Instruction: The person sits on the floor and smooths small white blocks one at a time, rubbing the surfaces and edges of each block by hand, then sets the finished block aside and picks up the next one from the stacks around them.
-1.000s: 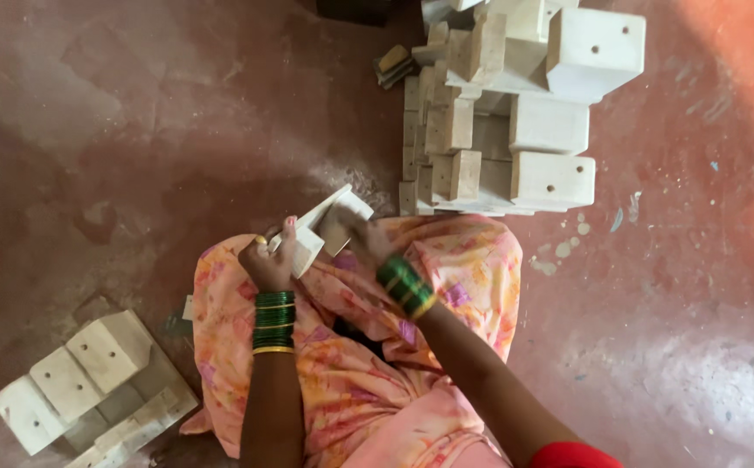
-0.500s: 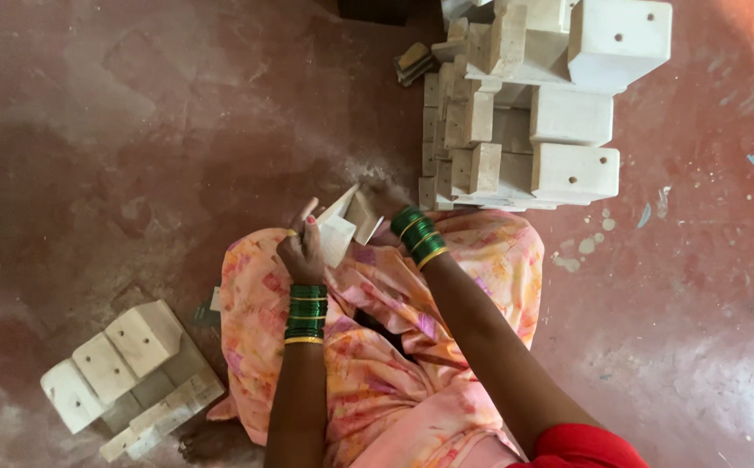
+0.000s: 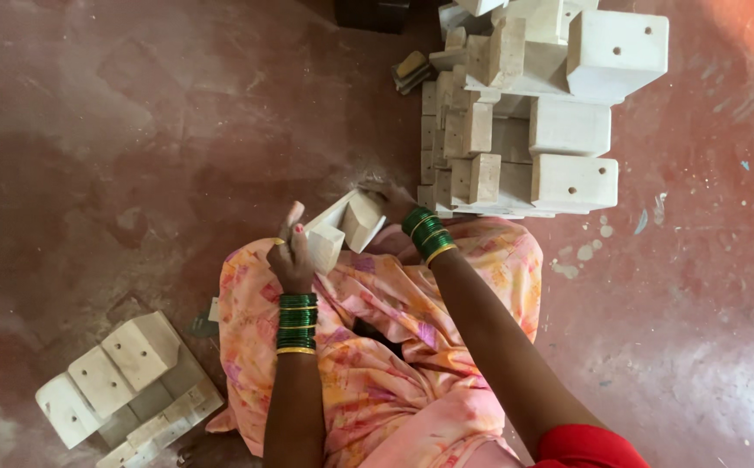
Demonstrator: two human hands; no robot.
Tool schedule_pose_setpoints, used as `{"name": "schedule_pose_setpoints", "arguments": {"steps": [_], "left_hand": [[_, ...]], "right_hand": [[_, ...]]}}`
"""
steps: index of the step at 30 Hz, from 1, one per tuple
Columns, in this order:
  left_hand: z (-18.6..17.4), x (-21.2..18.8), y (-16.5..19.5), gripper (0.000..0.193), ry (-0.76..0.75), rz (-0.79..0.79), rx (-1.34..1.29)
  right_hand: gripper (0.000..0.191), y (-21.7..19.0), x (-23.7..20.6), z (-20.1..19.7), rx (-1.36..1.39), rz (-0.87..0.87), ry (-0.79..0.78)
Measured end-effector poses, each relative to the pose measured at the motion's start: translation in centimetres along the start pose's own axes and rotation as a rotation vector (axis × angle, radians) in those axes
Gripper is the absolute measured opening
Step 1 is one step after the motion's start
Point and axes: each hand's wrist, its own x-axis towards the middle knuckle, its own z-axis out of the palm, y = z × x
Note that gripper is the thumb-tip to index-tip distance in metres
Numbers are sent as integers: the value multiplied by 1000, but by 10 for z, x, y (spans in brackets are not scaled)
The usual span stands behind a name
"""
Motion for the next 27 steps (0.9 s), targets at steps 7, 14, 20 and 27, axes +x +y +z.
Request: {"name": "schedule_pose_setpoints", "arguments": {"steps": [7, 14, 20, 27], "left_hand": [[0, -2, 6, 31, 22, 18, 80], [3, -8, 8, 27, -113, 165, 140], [2, -9, 3, 32, -32, -23, 68], [2, -10, 4, 38, -35, -194, 136]], "right_hand": [[42, -23, -33, 20, 43, 15, -45], [35, -10, -40, 14, -126, 429, 34], [38, -25, -65, 25, -37, -315, 222], [56, -27, -52, 16, -237, 353, 13]]}}
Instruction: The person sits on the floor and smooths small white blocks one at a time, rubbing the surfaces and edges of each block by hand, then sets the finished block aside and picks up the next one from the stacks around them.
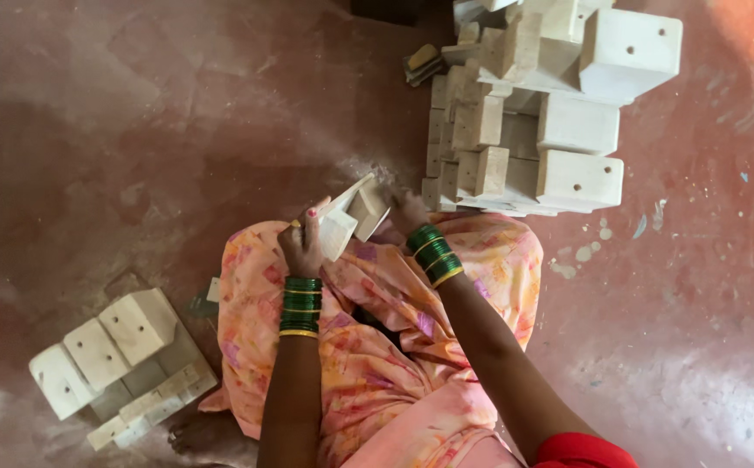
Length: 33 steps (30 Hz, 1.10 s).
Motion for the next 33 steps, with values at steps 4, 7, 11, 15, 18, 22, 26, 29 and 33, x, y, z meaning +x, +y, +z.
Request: {"name": "schedule_pose_setpoints", "arguments": {"steps": [4, 7, 11, 15, 18, 22, 26, 29, 33], "left_hand": [[1, 1, 2, 38, 20, 123, -77], [-2, 7, 1, 39, -34, 137, -63], [-1, 11, -3, 40, -34, 75, -241], [0, 9, -3, 38, -44, 178, -166], [-1, 7, -1, 37, -61, 205, -84], [-4, 9, -1, 36, -75, 249, -43], [-8, 16, -6, 41, -23, -149, 15], [-8, 19, -9, 36, -68, 247, -44], [-3, 14, -9, 40, -56, 228, -24]], "right_hand": [[37, -30, -16, -4, 307, -219, 51], [31, -56, -47, -12, 516, -573, 16], [34, -52, -51, -20, 349, -339, 95], [35, -15, 8, -13, 82, -18, 164], [33, 0, 48, -8, -3, 0, 26], [33, 4, 46, -4, 139, -45, 61], [38, 3, 12, 1, 406, -350, 91], [39, 10, 12, 7, 308, -272, 116], [37, 14, 43, 15, 146, -302, 230]]}}
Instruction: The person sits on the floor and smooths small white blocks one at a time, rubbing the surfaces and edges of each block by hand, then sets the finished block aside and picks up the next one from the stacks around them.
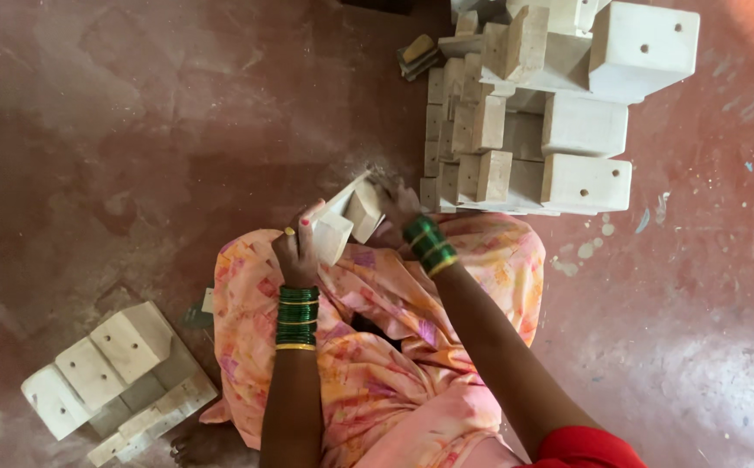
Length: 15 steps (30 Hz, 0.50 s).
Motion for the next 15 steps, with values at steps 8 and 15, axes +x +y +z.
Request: {"name": "schedule_pose_setpoints", "arguments": {"steps": [8, 15], "left_hand": [[-5, 2, -4, 44, 107, -116, -90], [0, -6, -3, 40, 2, 16, -59]], "right_hand": [[37, -25, -20, -6, 228, -280, -116], [35, 10, 6, -6, -32, 419, -205]]}}
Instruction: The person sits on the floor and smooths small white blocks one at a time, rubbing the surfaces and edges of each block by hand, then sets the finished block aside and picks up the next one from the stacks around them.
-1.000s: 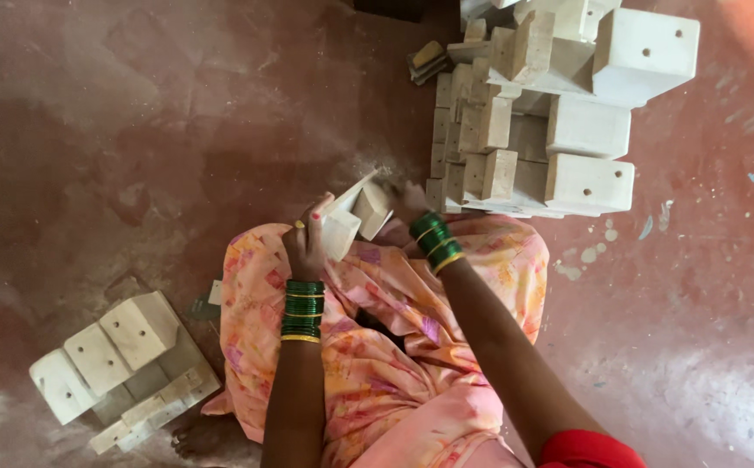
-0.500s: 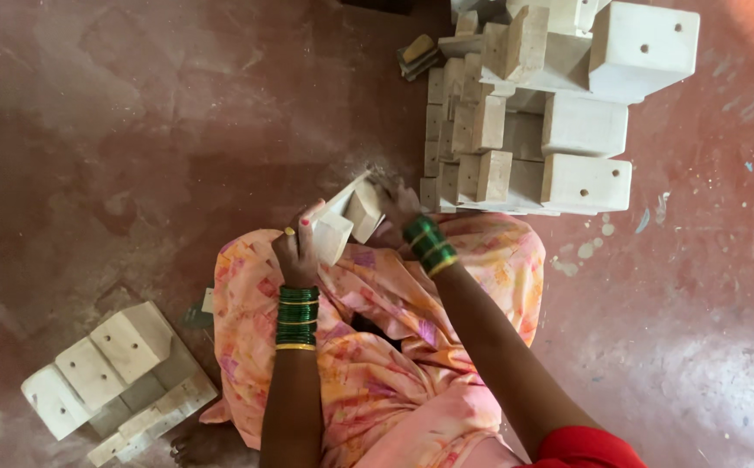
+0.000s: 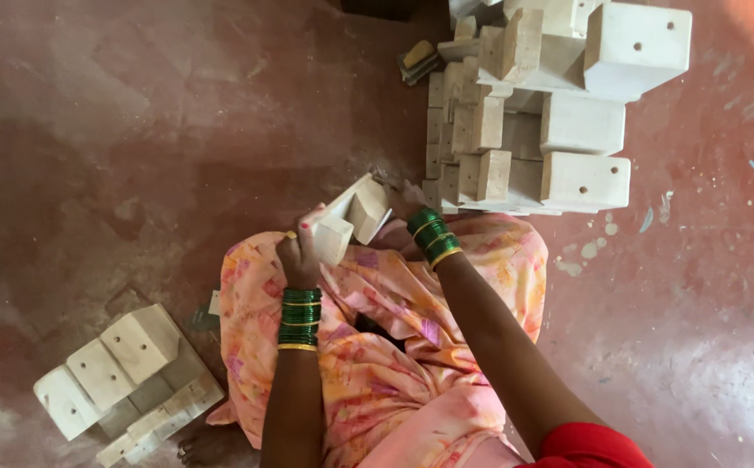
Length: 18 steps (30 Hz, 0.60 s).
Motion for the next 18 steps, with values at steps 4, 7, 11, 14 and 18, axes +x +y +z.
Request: {"name": "schedule_pose_setpoints", "arguments": {"steps": [4, 7, 11, 14, 18], "left_hand": [[-1, 3, 4, 41, 32, -18, -6], [-2, 4, 2, 41, 88, -93, -44], [3, -1, -4, 44, 121, -143, -85], [7, -7, -3, 48, -10, -27, -229], [4, -9, 2, 55, 16, -163, -246]], "right_hand": [[36, 2, -4, -4, 242, -342, 24], [35, -7, -26, -6, 626, -334, -246], [39, -33, -33, 0, 410, -85, 51], [41, -45, -20, 14, -65, -229, 139], [40, -47, -12, 25, 224, -727, -41]]}}
